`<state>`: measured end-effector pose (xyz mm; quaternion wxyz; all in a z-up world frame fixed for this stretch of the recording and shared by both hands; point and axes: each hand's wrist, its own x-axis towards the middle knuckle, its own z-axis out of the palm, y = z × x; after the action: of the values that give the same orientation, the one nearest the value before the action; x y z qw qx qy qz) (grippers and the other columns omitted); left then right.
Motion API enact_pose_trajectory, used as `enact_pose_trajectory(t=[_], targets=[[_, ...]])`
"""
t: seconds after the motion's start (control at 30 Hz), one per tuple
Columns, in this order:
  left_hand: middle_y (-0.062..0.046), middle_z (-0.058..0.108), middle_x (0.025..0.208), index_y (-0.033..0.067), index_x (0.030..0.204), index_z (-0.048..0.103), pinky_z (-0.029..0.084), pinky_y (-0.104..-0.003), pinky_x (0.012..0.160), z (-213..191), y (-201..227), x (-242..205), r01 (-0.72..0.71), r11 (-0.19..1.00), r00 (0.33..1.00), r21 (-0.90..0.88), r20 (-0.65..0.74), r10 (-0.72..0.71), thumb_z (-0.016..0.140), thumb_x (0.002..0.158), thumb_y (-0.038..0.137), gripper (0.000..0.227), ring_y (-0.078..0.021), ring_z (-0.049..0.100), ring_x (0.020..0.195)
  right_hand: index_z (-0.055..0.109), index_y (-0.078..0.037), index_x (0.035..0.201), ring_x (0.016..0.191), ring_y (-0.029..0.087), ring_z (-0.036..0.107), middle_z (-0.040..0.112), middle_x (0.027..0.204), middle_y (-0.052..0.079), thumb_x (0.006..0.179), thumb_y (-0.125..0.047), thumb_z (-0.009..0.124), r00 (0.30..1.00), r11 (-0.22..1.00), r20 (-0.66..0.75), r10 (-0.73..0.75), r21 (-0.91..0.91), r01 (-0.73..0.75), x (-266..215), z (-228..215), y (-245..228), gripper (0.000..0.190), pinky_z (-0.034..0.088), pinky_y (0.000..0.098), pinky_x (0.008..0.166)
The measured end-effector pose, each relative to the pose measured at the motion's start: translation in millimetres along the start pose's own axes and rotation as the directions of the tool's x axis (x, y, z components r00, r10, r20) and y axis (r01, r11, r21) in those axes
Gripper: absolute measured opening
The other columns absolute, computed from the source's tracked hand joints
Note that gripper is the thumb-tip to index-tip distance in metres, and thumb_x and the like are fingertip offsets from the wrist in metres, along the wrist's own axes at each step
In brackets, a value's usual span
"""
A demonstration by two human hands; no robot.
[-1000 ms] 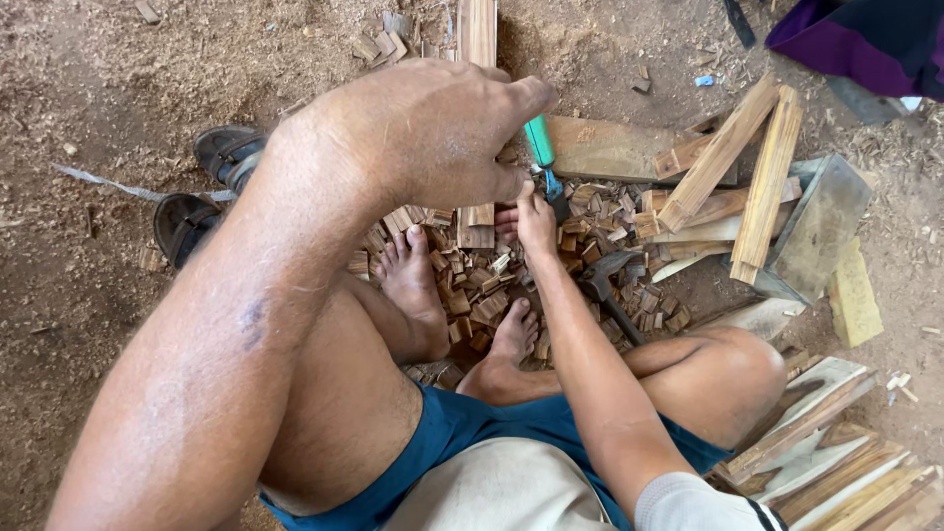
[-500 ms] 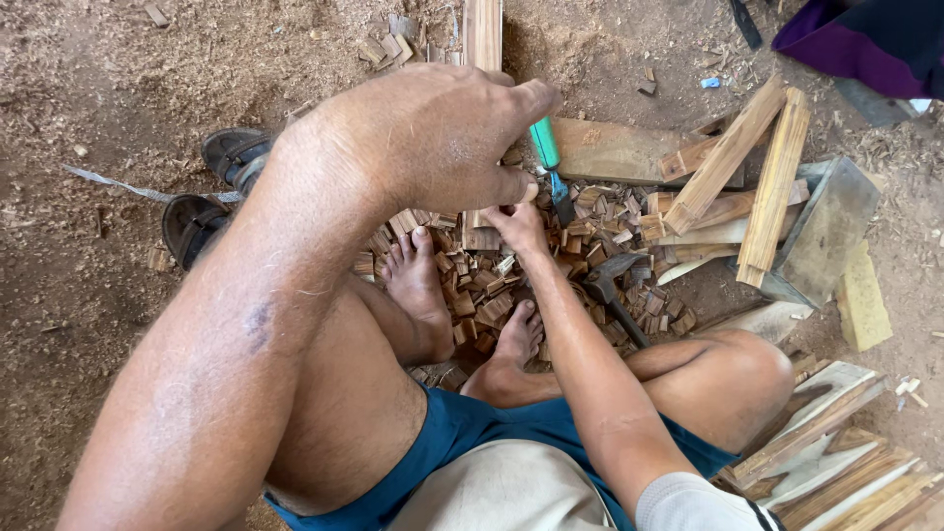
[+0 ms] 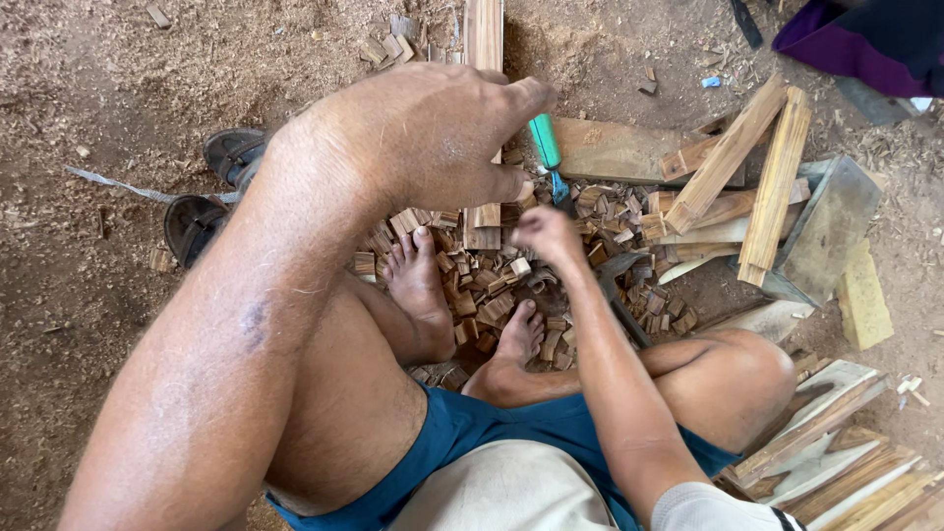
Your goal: The person carves and shapes wood pieces using a chisel and a hammer, then gathers the wood components into a pile.
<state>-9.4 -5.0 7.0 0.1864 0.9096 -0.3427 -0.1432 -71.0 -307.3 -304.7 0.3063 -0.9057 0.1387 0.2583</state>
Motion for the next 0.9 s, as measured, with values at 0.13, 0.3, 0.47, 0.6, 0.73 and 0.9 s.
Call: enact_pose_trajectory(t=[0.13,0.3,0.47,0.6,0.73,0.9], targets=[[-0.023,0.071,0.106,0.0063,0.137,0.053,0.055,-0.051,0.086,2,-6,2,-0.039,0.999,0.999,-0.019,-0.016,0.039,0.076,0.084,0.036,0.065,-0.0393,0.069,0.099,0.07,-0.008,0.106,0.094,0.023,0.07,0.076,0.103,0.008,0.096,-0.033,0.081,0.84,0.991,-0.537,-0.081,-0.132,0.011,32,-27,-7,0.029,0.057,0.0433,0.092],[-0.023,0.071,0.105,0.0057,0.133,0.056,0.054,-0.051,0.086,-1,-3,10,-0.09,0.995,0.996,-0.035,-0.03,0.089,0.077,0.081,0.032,0.062,-0.0402,0.069,0.101,0.062,-0.002,0.116,0.089,0.025,0.067,0.068,0.103,0.013,0.078,-0.026,0.084,0.763,0.909,-0.499,-0.411,-0.284,0.304,87,-38,-10,0.05,0.056,0.0446,0.076],[-0.019,0.071,0.11,0.0078,0.128,0.059,0.053,-0.05,0.091,1,4,17,-0.028,0.999,0.998,-0.036,0.053,0.03,0.076,0.083,0.037,0.056,-0.0381,0.068,0.105,0.065,-0.018,0.116,0.086,0.022,0.07,0.073,0.102,0.002,0.094,-0.028,0.071,0.975,0.988,-0.222,-0.002,-0.15,-0.032,94,-35,-3,0.026,0.058,0.0409,0.076],[-0.021,0.067,0.126,0.0053,0.138,0.052,0.048,-0.046,0.097,6,8,23,-0.156,0.986,0.987,-0.065,-0.053,0.152,0.076,0.083,0.039,0.069,-0.0372,0.066,0.114,0.073,-0.017,0.103,0.09,0.019,0.07,0.077,0.103,0.003,0.101,-0.021,0.068,0.801,0.921,-0.463,-0.38,-0.271,0.281,84,-44,0,0.007,0.057,0.0382,0.081],[-0.017,0.068,0.127,0.0131,0.149,0.046,0.05,-0.043,0.105,-3,19,21,0.102,0.995,0.975,-0.004,0.197,-0.1,0.071,0.089,0.041,0.07,-0.0315,0.067,0.115,0.062,-0.016,0.122,0.087,0.023,0.071,0.072,0.111,0.003,0.094,-0.024,0.066,0.967,0.98,-0.233,-0.099,-0.191,0.054,58,-49,-2,0.029,0.06,0.0399,0.075],[-0.016,0.065,0.13,0.0149,0.148,0.046,0.048,-0.043,0.103,-4,28,6,0.007,0.998,0.996,-0.059,0.086,-0.002,0.072,0.085,0.036,0.071,-0.0318,0.065,0.116,0.061,-0.014,0.128,0.101,0.027,0.069,0.072,0.113,0.009,0.09,-0.025,0.074,0.952,0.97,-0.303,-0.044,-0.24,-0.032,50,-30,26,0.042,0.055,0.0445,0.088]])
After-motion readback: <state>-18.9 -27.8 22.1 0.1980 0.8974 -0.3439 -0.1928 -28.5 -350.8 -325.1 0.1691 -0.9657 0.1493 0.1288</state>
